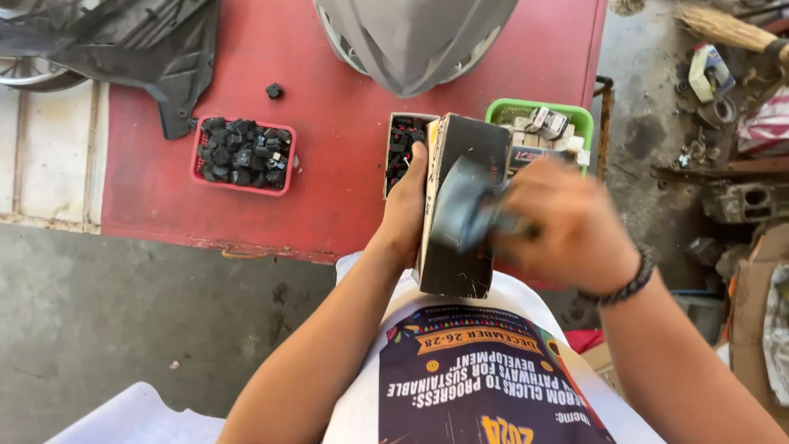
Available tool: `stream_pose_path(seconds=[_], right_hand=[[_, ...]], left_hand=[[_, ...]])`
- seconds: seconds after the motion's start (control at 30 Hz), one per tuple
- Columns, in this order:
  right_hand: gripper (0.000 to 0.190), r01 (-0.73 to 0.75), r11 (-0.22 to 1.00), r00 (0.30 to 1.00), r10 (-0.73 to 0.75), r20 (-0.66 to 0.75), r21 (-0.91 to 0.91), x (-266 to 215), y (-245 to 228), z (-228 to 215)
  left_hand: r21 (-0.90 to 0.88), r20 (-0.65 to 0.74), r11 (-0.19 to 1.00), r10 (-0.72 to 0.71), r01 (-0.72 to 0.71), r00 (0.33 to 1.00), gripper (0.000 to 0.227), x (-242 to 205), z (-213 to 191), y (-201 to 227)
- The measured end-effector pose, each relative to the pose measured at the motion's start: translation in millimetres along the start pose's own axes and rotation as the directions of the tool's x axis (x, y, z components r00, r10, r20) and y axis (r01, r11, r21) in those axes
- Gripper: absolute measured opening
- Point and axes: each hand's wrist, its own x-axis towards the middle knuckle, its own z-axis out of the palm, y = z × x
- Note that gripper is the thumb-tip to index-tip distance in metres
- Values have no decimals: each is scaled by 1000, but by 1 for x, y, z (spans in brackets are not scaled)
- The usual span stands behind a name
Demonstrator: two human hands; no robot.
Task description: The person wipes the exterior of a small cardboard box with a cloth, rotating it to clean multiple sides. The person then opens the box to reveal two light bulbs inside and picks one up for a closer look.
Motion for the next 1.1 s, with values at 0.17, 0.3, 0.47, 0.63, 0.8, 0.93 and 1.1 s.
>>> stream_pose_path(seconds=[0.17, 0.3, 0.47, 0.63, 0.8, 0.93, 1.1], right_hand=[[16, -140, 979, 983, 119, -143, -149, 13, -20, 15], [37, -111, 992, 993, 113, 34, -52, 11, -25, 16], [17, -316, 928, 923, 253, -290, -197, 17, -19, 11], [28, -90, 986, 995, 82, -64, -141, 14, -21, 19], [18, -388, 898, 821, 236, -519, -205, 21, -12, 20], [43, -105, 956, 961, 27, -275, -274, 15, -27, 38], [21, -311, 900, 879, 150, -453, -305, 29, -36, 28]], left_hand=[[60, 95, 998, 7, -13, 995, 66, 27, -8, -7], [182, 80, 982, 30, -44, 996, 72, 39, -8, 0], [124, 134, 989, -95, 78, 986, 77, 20, 18, 20], [171, 67, 985, 11, -22, 998, 79, 57, 15, 20], [-59, 437, 994, -62, 97, 897, 68, 39, 23, 18], [-409, 662, 908, 231, 85, 713, 59, 89, 4, 2], [-168, 329, 986, 61, -5, 942, 78, 26, 21, 41]])
